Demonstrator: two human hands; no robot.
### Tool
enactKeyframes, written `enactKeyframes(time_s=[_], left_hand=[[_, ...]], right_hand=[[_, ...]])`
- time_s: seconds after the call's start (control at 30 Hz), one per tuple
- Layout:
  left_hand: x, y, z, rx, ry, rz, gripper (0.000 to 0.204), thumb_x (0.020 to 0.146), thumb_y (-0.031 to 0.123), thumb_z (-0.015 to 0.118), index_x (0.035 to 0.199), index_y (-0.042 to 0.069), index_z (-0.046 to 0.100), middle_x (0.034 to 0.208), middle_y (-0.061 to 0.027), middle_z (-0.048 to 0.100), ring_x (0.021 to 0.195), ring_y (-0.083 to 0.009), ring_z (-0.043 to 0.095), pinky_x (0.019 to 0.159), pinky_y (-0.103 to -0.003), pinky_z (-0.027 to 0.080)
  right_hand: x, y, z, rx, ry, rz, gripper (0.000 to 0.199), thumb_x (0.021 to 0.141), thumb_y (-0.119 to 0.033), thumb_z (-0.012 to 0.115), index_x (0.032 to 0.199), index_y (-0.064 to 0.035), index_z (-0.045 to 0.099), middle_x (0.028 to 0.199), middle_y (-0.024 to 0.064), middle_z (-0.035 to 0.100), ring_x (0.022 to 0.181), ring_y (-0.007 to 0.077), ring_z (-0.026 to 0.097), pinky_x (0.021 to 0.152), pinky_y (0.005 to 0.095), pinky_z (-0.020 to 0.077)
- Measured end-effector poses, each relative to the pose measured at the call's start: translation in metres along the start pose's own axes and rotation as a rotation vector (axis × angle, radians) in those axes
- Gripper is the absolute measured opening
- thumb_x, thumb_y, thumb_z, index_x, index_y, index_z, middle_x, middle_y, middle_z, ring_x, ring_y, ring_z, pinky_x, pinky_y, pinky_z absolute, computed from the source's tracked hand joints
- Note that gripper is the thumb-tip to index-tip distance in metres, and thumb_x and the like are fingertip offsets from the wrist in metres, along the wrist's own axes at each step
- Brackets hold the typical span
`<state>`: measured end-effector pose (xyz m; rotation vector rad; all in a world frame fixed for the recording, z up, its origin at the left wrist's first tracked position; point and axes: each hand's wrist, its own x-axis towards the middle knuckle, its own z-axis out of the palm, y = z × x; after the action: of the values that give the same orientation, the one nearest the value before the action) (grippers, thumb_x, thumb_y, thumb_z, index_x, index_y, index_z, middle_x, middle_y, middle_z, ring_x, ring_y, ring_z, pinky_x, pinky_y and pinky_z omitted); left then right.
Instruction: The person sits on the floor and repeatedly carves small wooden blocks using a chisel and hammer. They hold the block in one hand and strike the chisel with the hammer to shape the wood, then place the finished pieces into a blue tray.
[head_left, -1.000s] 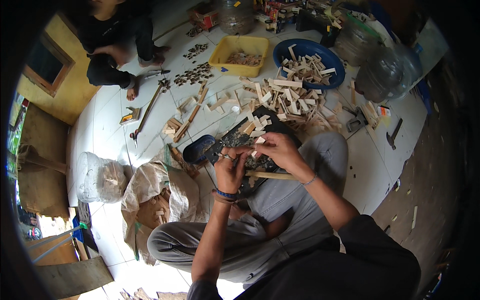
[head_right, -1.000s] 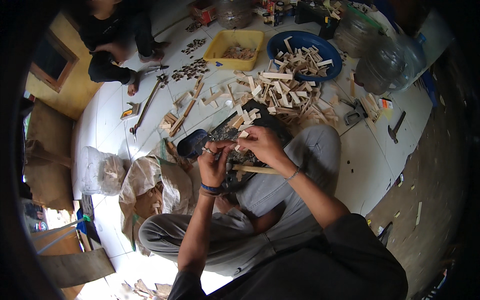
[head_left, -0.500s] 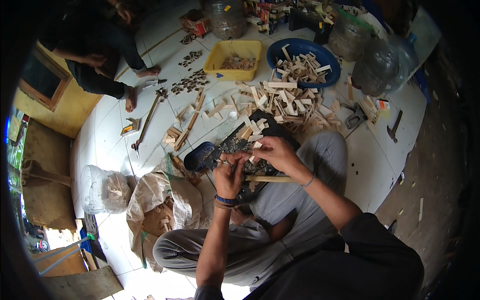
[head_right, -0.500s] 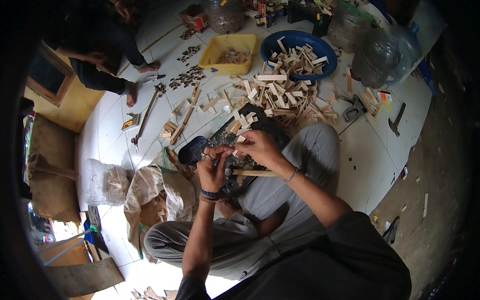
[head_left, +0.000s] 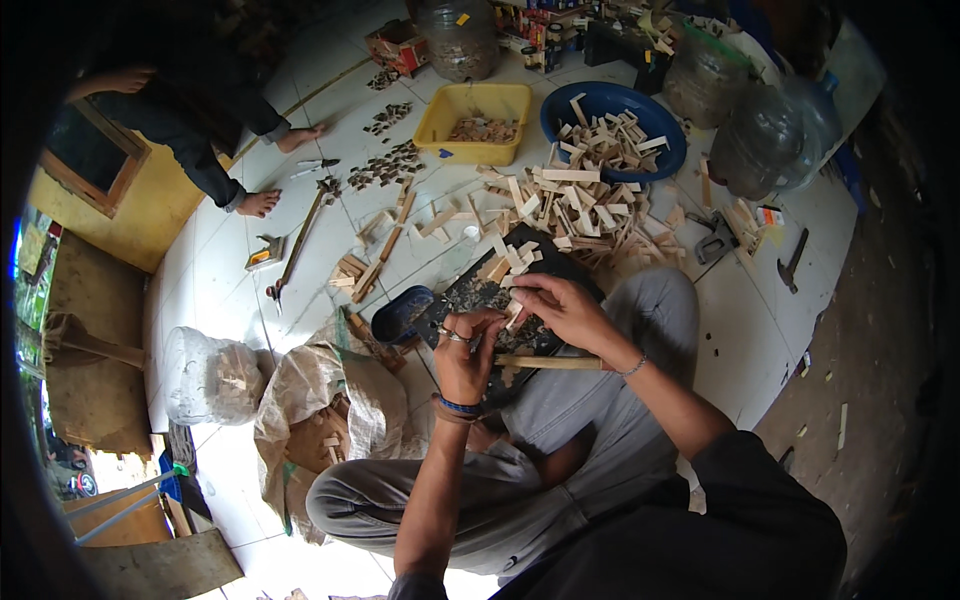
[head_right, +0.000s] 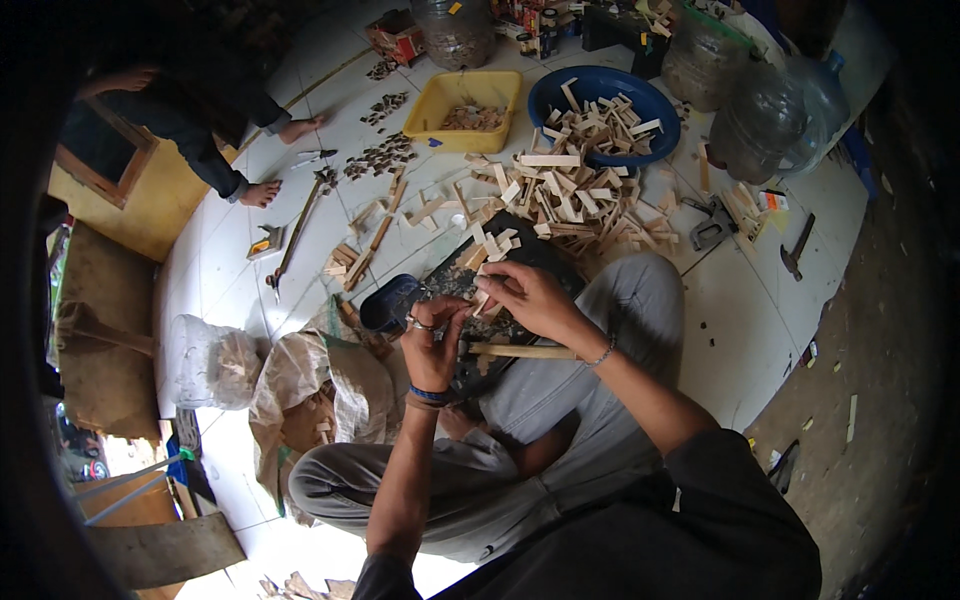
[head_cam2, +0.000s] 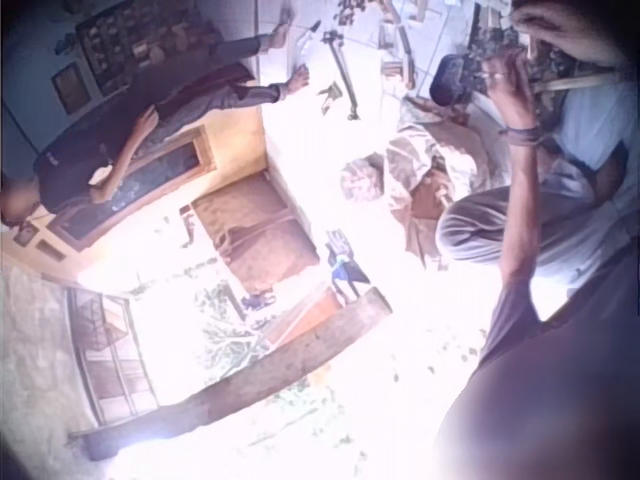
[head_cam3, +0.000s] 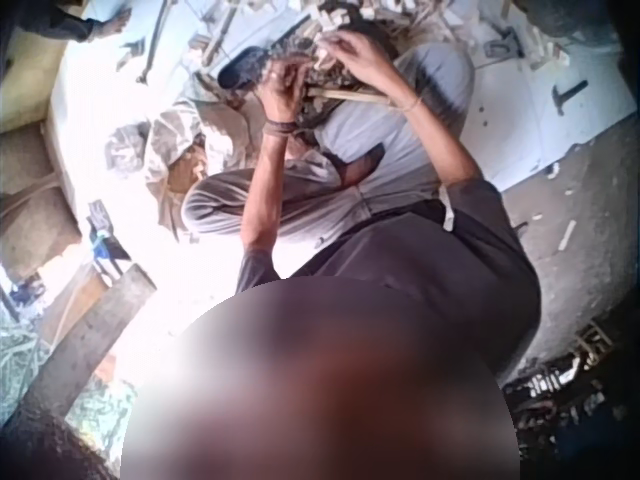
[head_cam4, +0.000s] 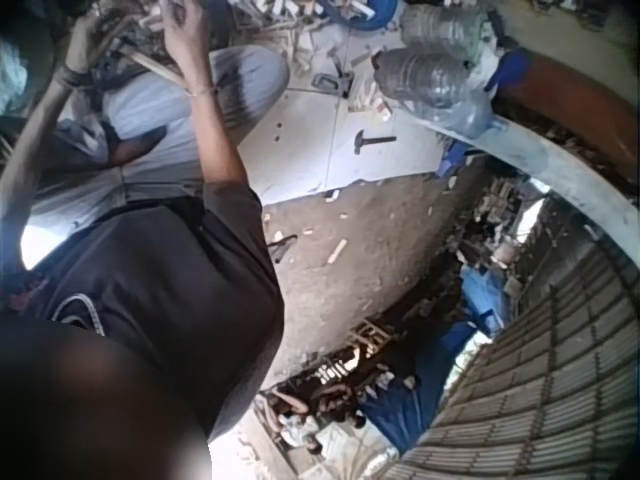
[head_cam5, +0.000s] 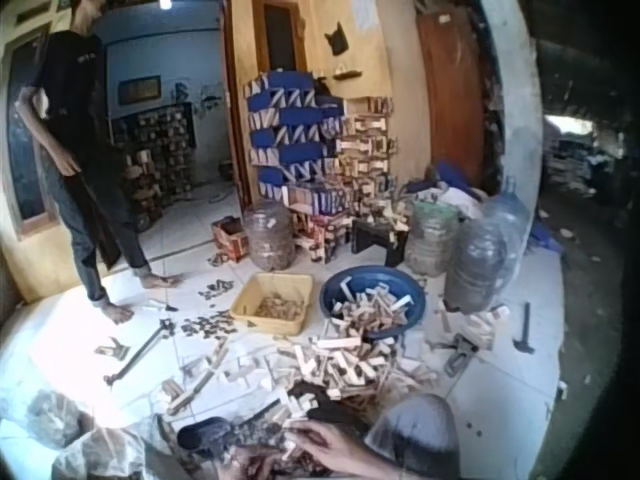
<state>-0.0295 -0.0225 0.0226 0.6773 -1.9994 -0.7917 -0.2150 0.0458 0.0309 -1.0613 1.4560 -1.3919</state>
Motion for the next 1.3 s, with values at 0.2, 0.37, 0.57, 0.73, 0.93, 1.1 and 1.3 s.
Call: enactKeyframes(time_s=[0.2,0.37,0.57,0.73,0.93,1.1,1.3], left_hand=[[-0.006,-0.002,0.001,-0.067,-0.015,-0.073,0.038,0.093,0.0,0.074,0.124,0.004,0.05,0.102,-0.0117,0.078,0.099,-0.0197,0.076,0.086,-0.03,0.056],[-0.006,-0.002,0.001,-0.059,-0.016,-0.073,0.041,0.093,0.0,0.074,0.125,0.004,0.048,0.102,-0.0128,0.077,0.097,-0.0221,0.077,0.085,-0.031,0.056],[-0.003,-0.001,-0.004,-0.042,-0.049,-0.094,0.04,0.094,0.005,0.073,0.124,0.004,0.047,0.103,-0.0096,0.078,0.099,-0.0323,0.075,0.086,-0.037,0.056],[-0.004,-0.005,0.0,-0.091,-0.024,-0.078,0.039,0.094,0.008,0.073,0.124,0.004,0.048,0.102,-0.0089,0.078,0.097,-0.0344,0.073,0.085,-0.039,0.055],[-0.006,-0.009,0.001,-0.035,-0.03,-0.03,0.039,0.094,0.008,0.074,0.122,0.004,0.047,0.102,-0.0097,0.077,0.097,-0.0313,0.074,0.084,-0.037,0.056],[-0.008,-0.011,0.006,-0.091,0.009,-0.024,0.038,0.094,0.013,0.075,0.121,0.005,0.05,0.101,-0.0102,0.076,0.099,-0.0338,0.071,0.087,-0.041,0.052],[-0.01,-0.008,0.006,-0.086,0.038,-0.007,0.033,0.094,0.013,0.074,0.119,0.005,0.053,0.099,-0.0089,0.076,0.094,-0.0335,0.071,0.081,-0.041,0.051]], right_hand=[[-0.036,-0.001,-0.027,-0.77,-0.078,-0.094,0.039,0.101,-0.034,0.068,0.125,-0.0049,0.064,0.097,0.0099,0.075,0.081,0.0212,0.072,0.076,0.0345,0.0532],[-0.079,0.017,-0.019,-1.148,-0.266,-0.277,0.041,0.098,-0.038,0.067,0.125,-0.0072,0.064,0.103,0.0121,0.071,0.095,0.029,0.069,0.093,0.0426,0.0468],[-0.112,-0.028,-0.048,-1.106,-0.442,-0.353,0.037,0.103,-0.03,0.062,0.13,-0.0051,0.062,0.094,0.0151,0.071,0.084,0.0306,0.07,0.081,0.0418,0.0524],[-0.12,-0.088,-0.076,-0.835,-0.249,0.033,0.033,0.106,-0.022,0.058,0.13,0.0011,0.059,0.087,0.0192,0.071,0.077,0.0331,0.072,0.067,0.0397,0.0551],[-0.105,-0.091,-0.048,-0.862,-0.062,-0.267,0.056,0.105,-0.013,0.059,0.158,-0.0083,0.04,0.102,0.0236,0.07,0.077,0.0357,0.071,0.069,0.0435,0.055],[-0.094,-0.084,-0.04,-0.933,-0.191,-0.289,0.061,0.103,-0.011,0.061,0.16,-0.0164,0.039,0.089,0.0193,0.067,0.073,0.0344,0.069,0.066,0.044,0.054],[-0.094,-0.085,-0.039,-1.066,-0.162,-0.346,0.062,0.102,-0.01,0.062,0.16,-0.0188,0.041,0.084,0.0165,0.065,0.069,0.0324,0.067,0.063,0.0435,0.0529]])
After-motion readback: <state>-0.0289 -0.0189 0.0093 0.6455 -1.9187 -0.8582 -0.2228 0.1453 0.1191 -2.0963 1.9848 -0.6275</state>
